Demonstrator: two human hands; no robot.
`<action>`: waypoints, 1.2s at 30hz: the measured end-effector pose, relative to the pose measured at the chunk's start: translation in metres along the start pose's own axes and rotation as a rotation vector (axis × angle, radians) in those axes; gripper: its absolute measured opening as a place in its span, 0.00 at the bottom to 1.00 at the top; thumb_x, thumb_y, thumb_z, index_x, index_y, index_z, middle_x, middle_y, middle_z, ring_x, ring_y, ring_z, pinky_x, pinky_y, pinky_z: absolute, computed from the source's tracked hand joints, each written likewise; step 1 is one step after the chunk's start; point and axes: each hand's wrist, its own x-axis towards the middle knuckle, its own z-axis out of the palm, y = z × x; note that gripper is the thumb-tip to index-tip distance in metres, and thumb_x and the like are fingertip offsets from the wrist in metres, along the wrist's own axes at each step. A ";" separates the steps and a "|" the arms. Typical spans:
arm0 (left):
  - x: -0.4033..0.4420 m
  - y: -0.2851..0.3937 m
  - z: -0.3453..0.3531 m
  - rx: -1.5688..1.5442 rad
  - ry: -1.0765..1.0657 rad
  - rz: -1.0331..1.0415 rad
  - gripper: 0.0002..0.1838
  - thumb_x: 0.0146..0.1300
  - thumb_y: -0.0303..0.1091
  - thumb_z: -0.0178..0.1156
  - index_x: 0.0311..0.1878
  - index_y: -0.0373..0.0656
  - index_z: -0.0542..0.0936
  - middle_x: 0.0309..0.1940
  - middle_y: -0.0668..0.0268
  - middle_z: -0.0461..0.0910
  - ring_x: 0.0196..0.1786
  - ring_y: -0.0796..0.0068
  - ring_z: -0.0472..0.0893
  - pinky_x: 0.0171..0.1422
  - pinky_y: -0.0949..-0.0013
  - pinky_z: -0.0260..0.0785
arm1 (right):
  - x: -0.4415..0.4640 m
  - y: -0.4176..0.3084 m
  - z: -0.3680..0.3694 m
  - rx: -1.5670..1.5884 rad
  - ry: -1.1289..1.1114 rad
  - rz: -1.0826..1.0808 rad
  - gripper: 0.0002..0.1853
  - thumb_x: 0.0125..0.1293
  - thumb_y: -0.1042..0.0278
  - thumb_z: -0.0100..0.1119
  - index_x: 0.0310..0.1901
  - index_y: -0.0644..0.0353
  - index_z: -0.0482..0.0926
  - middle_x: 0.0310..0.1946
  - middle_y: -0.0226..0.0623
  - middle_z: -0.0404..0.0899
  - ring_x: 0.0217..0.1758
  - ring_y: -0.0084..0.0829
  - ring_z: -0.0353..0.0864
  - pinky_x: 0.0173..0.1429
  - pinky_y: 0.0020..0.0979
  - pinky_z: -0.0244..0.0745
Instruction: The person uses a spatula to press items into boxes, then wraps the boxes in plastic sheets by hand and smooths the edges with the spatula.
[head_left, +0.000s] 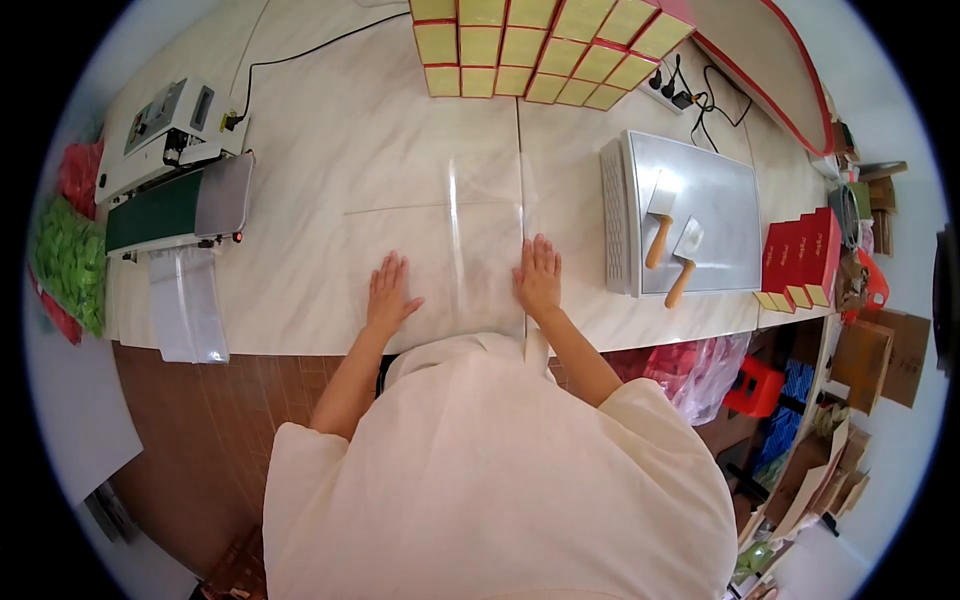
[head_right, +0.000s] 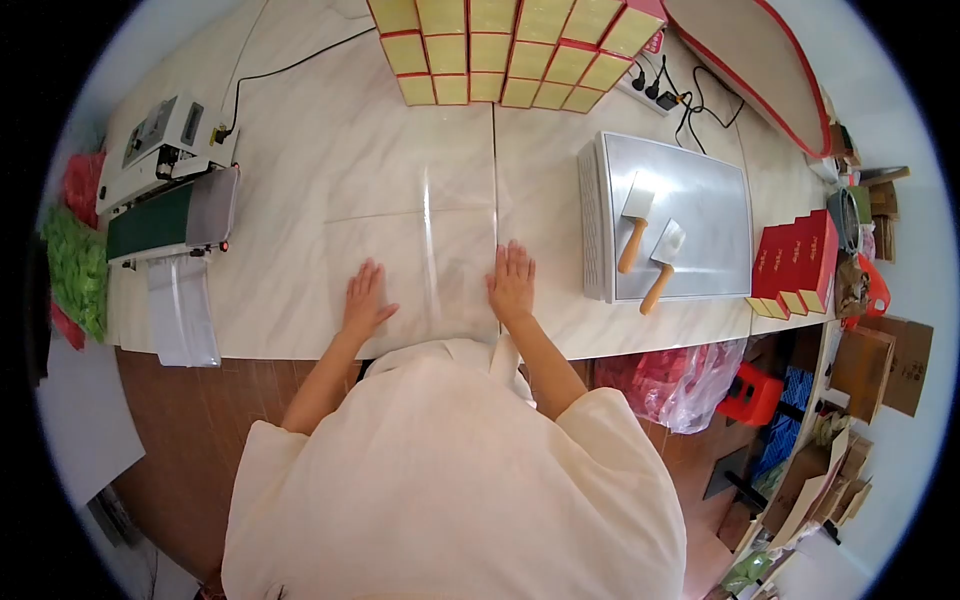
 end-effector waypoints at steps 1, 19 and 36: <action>0.001 0.002 0.001 -0.001 0.033 0.016 0.49 0.56 0.50 0.67 0.77 0.45 0.54 0.79 0.55 0.47 0.80 0.57 0.49 0.80 0.48 0.42 | -0.001 0.001 0.003 -0.021 0.018 0.064 0.37 0.72 0.52 0.47 0.76 0.61 0.51 0.78 0.47 0.47 0.80 0.47 0.46 0.80 0.51 0.40; -0.095 0.013 0.003 -0.165 0.191 -0.156 0.39 0.69 0.48 0.55 0.75 0.36 0.55 0.76 0.48 0.53 0.76 0.48 0.55 0.78 0.48 0.47 | -0.041 0.012 0.016 0.234 0.132 0.163 0.32 0.71 0.57 0.46 0.73 0.63 0.58 0.77 0.52 0.48 0.80 0.50 0.46 0.79 0.51 0.43; -0.025 0.003 -0.012 -0.280 0.148 0.048 0.38 0.63 0.37 0.60 0.73 0.36 0.58 0.73 0.48 0.58 0.74 0.49 0.59 0.77 0.52 0.50 | -0.046 0.009 0.000 0.292 0.200 0.254 0.34 0.65 0.67 0.55 0.70 0.69 0.58 0.70 0.57 0.61 0.71 0.54 0.62 0.72 0.49 0.61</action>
